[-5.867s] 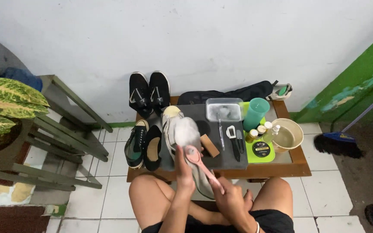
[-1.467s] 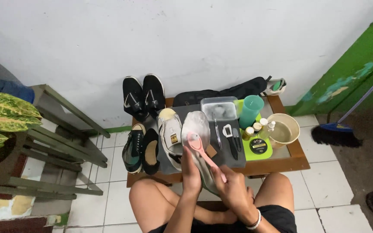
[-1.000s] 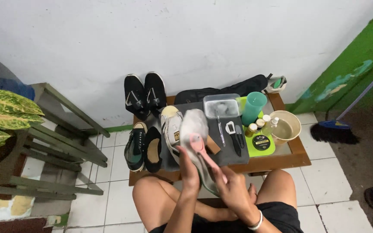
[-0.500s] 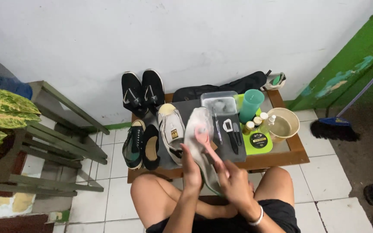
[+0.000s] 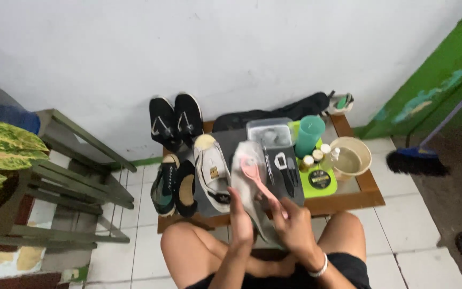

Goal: The person scrubs the sole of a white sneaker with a small tool, then uses a pink toothbrush to scrub the sole and sides of the shoe. The person holds the shoe in their left hand and scrubs with their right hand.

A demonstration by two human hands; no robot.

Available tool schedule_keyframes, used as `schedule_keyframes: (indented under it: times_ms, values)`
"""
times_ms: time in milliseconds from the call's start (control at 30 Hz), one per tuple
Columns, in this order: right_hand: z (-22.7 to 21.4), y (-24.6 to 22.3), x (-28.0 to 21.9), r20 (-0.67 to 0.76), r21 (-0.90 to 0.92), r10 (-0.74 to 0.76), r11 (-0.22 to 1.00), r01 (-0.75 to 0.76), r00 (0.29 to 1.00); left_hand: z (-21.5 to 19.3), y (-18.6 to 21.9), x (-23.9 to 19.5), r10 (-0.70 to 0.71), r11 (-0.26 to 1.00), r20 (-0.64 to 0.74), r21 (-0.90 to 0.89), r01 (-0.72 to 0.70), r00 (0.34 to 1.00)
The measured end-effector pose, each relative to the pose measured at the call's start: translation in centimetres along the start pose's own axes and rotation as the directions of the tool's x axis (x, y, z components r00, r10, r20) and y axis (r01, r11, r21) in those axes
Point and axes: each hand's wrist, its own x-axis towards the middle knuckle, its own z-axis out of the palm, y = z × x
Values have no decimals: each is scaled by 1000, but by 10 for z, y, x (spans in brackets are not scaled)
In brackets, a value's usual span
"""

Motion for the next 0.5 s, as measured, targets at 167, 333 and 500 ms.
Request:
schedule_keyframes:
  times_ms: [167, 333, 500]
  values:
    - [18, 19, -22, 116, -165, 126, 981, -107, 985, -9, 30, 6, 212, 963, 80, -185, -195, 974]
    - [8, -11, -17, -84, 6, -156, 988, 157, 984, -16, 5, 2, 68, 993, 89, -102, -59, 994]
    - [21, 16, -30, -47, -87, -143, 987, 138, 989, -15, 34, 0, -22, 994, 26, -108, 25, 999]
